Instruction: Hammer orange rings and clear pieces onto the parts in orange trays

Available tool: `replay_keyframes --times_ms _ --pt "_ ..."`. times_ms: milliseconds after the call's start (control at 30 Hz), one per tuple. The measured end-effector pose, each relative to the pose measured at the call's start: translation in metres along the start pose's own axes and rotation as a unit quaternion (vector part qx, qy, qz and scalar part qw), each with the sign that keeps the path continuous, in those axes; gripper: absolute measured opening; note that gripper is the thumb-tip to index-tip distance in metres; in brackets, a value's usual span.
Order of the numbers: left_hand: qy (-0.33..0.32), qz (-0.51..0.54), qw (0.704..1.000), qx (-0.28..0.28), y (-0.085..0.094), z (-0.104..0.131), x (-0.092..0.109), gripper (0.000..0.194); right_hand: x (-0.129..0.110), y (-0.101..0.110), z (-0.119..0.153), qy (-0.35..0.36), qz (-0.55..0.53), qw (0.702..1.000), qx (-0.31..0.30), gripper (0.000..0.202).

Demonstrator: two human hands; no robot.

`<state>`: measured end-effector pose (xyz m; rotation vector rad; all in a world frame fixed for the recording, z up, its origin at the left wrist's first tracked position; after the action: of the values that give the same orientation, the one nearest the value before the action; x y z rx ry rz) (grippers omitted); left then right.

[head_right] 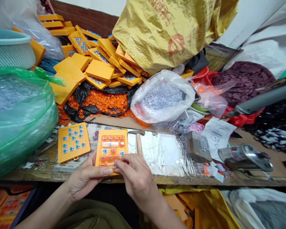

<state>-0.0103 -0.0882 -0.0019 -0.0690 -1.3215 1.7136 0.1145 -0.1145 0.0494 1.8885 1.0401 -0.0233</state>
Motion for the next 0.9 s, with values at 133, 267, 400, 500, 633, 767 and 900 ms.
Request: replay_keyframes --times_ms 133,267,400,500,633,767,900 --pt "-0.036 -0.024 0.999 0.032 0.001 0.005 0.002 0.090 0.000 0.000 -0.002 -0.011 -0.010 1.000 0.019 0.028" --pt "-0.068 -0.044 0.994 0.075 0.003 0.005 0.003 0.091 0.000 0.005 -0.008 -0.008 -0.010 0.999 0.046 0.023" --pt "-0.101 -0.057 0.987 0.109 0.005 -0.001 0.003 0.086 0.005 0.002 -0.011 -0.033 0.000 0.998 0.049 0.013" --pt "-0.123 -0.058 0.983 0.124 0.008 -0.005 0.004 0.077 0.009 -0.004 -0.009 -0.047 -0.038 0.997 0.051 0.010" --pt "-0.115 -0.052 0.982 0.138 0.013 -0.005 0.005 0.080 0.041 -0.006 -0.022 -0.147 -0.059 0.987 0.001 0.012" --pt "-0.097 -0.043 0.982 0.156 0.014 -0.002 0.009 0.083 0.119 0.028 -0.065 -0.255 0.076 0.963 0.048 0.022" --pt "-0.100 -0.033 0.981 0.160 0.014 0.000 0.013 0.090 0.203 0.042 -0.109 -0.320 0.178 0.930 0.022 0.019"
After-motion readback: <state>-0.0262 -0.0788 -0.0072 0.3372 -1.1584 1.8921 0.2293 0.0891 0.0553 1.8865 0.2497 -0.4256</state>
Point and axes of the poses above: each hand's wrist, its own z-axis away from the middle knuckle, its own y-axis out of the back of the hand, x = y × z, the point moved 5 cm from there along -z, towards the middle knuckle, and after that the axes turned 3 degrees about y, right-handed, at the moved point
